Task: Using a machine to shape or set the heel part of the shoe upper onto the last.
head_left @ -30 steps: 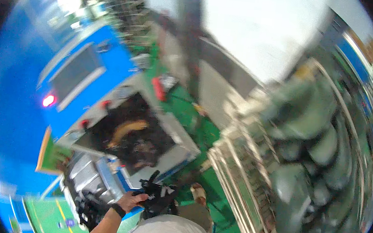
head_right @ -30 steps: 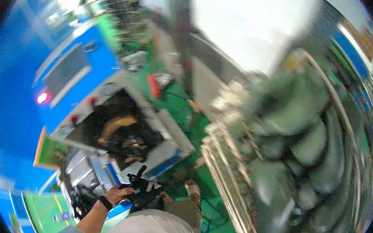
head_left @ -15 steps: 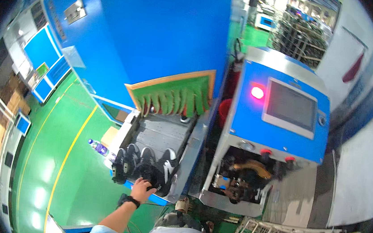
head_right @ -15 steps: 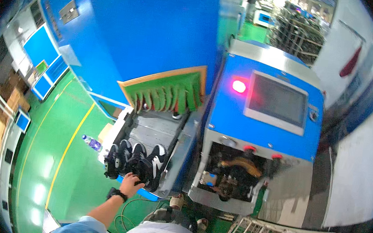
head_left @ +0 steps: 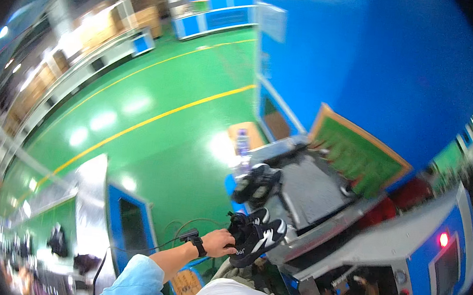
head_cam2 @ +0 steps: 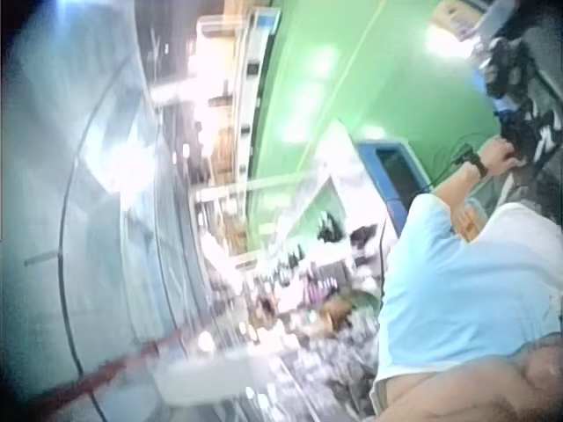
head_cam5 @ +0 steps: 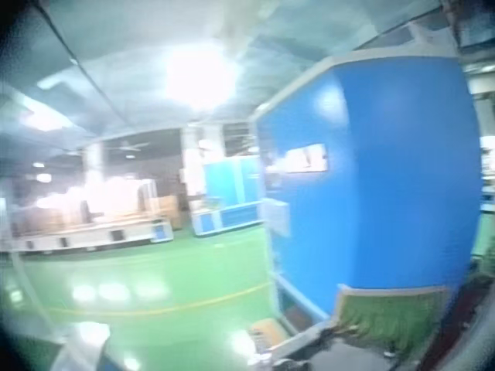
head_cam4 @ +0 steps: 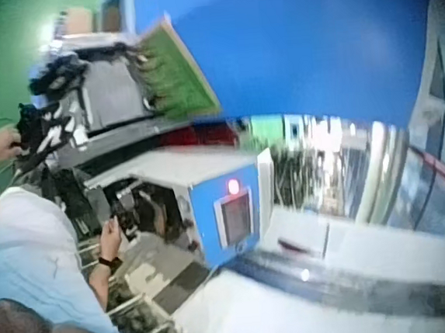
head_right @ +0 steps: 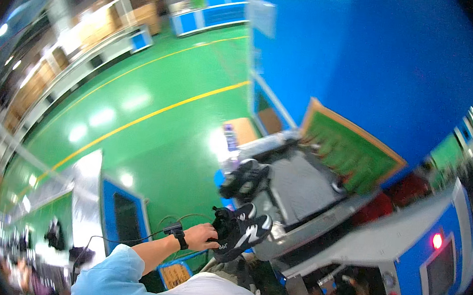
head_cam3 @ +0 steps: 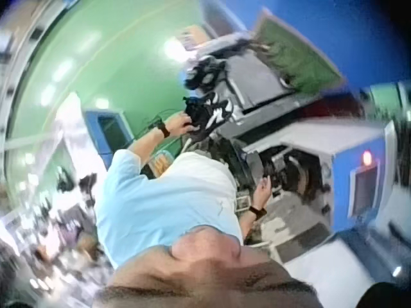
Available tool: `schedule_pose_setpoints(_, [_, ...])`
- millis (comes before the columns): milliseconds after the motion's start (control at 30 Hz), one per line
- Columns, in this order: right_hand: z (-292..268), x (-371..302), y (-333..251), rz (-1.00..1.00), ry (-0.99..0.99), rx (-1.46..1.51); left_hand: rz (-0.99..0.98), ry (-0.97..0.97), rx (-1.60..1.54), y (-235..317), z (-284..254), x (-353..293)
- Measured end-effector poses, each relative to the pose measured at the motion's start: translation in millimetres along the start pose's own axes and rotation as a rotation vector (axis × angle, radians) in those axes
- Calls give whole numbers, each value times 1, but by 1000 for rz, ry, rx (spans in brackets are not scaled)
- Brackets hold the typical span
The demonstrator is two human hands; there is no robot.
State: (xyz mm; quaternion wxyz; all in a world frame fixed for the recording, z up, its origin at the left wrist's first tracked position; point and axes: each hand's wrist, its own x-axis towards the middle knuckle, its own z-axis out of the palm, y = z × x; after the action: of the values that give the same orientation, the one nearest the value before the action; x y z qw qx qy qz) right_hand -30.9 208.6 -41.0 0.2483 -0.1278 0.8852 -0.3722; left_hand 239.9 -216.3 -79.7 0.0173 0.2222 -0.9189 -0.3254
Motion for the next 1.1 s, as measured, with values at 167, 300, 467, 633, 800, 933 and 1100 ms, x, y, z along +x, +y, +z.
schedule_pose_setpoints(167, [16,27,-16,-181,-204,-154,-300,146,-77,-9,-14,-171])
schedule_pose_setpoints(300, [25,18,-38,-310,-258,-321,-733,272,156,-17,-37,-321])
schedule_pose_setpoints(467, [40,25,-25,-413,-364,-422,-1233,700,454,-28,-109,-492])
schedule_pose_setpoints(633, [33,26,-45,-474,-405,-312,-1971,1261,963,-58,-169,-553])
schedule_pose_setpoints(800, [-18,31,-137,-590,129,-289,-1365,1071,490,-125,-89,-409])
schedule_pose_setpoints(933, [-89,78,-192,-946,778,-491,-842,787,99,-119,-4,-140])
schedule_pose_setpoints(1100, [-110,139,-239,-653,949,-859,-99,63,-145,-18,85,183])
